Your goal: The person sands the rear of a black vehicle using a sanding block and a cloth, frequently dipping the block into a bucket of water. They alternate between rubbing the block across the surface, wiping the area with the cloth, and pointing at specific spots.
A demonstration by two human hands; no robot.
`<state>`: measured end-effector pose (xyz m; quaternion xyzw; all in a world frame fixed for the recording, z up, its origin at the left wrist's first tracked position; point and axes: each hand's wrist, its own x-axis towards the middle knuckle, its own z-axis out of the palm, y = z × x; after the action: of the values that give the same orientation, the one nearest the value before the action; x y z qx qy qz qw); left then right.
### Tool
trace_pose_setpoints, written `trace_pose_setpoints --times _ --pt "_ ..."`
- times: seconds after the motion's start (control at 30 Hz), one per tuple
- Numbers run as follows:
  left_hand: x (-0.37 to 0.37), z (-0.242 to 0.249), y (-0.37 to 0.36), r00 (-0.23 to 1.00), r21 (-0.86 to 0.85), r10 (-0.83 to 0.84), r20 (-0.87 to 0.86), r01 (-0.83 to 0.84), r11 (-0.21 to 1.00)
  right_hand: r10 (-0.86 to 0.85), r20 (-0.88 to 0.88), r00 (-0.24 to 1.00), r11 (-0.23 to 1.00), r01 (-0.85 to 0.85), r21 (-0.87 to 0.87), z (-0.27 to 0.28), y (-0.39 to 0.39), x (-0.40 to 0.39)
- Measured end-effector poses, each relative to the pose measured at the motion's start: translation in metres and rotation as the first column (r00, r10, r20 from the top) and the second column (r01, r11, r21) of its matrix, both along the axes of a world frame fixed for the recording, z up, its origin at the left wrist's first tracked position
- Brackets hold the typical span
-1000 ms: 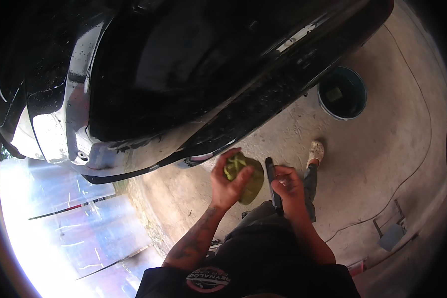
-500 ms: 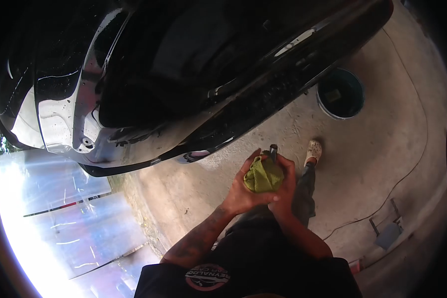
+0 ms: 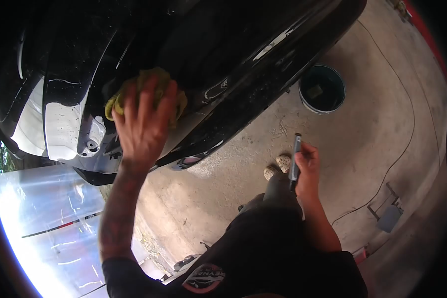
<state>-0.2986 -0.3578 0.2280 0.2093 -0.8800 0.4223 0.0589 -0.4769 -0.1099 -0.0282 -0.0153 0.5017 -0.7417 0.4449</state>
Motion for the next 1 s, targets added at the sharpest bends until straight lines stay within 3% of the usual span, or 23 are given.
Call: trace_pose_setpoints --times 0.13,0.33,0.47,0.5,0.6,0.77,0.83,0.9,1.0 --pt "-0.041 -0.011 -0.036 0.999 0.045 -0.001 0.048 -0.002 0.999 0.017 -0.117 0.993 0.996 -0.006 0.093 -0.004 0.017 -0.027" --pt "-0.120 -0.025 -0.074 0.943 -0.032 -0.325 -0.068 0.324 0.946 0.008 -0.099 0.995 0.996 0.002 0.092 0.001 0.019 -0.042" --pt "-0.160 -0.037 -0.087 0.874 -0.051 -0.456 -0.166 0.454 0.889 0.027 -0.068 0.997 0.997 -0.022 0.070 0.007 0.006 -0.043" --pt "-0.160 -0.035 -0.087 0.874 -0.006 -0.456 -0.169 0.462 0.887 0.030 -0.047 0.998 0.998 -0.027 0.065 0.010 0.000 -0.041" --pt "-0.144 -0.030 -0.082 0.888 0.132 -0.429 -0.166 0.451 0.882 0.023 -0.226 0.974 1.000 -0.021 0.013 0.020 -0.024 -0.036" --pt "-0.075 -0.027 -0.057 0.952 0.293 -0.295 -0.081 0.306 0.906 -0.001 -0.611 0.792 0.994 -0.067 -0.088 0.062 -0.100 -0.027" --pt "-0.052 -0.021 -0.047 0.971 0.304 -0.231 -0.060 0.239 0.922 -0.092 -0.833 0.546 0.990 -0.043 -0.137 0.087 -0.143 -0.026" --pt "-0.029 -0.012 -0.036 0.986 0.323 -0.163 -0.041 0.168 0.931 -0.267 -0.897 0.352 0.955 -0.030 -0.296 0.108 -0.189 -0.022" --pt "0.001 0.012 -0.016 0.994 0.312 -0.105 -0.018 0.106 0.944 -0.385 -0.887 0.254 0.916 -0.011 -0.401 0.129 -0.241 -0.012"
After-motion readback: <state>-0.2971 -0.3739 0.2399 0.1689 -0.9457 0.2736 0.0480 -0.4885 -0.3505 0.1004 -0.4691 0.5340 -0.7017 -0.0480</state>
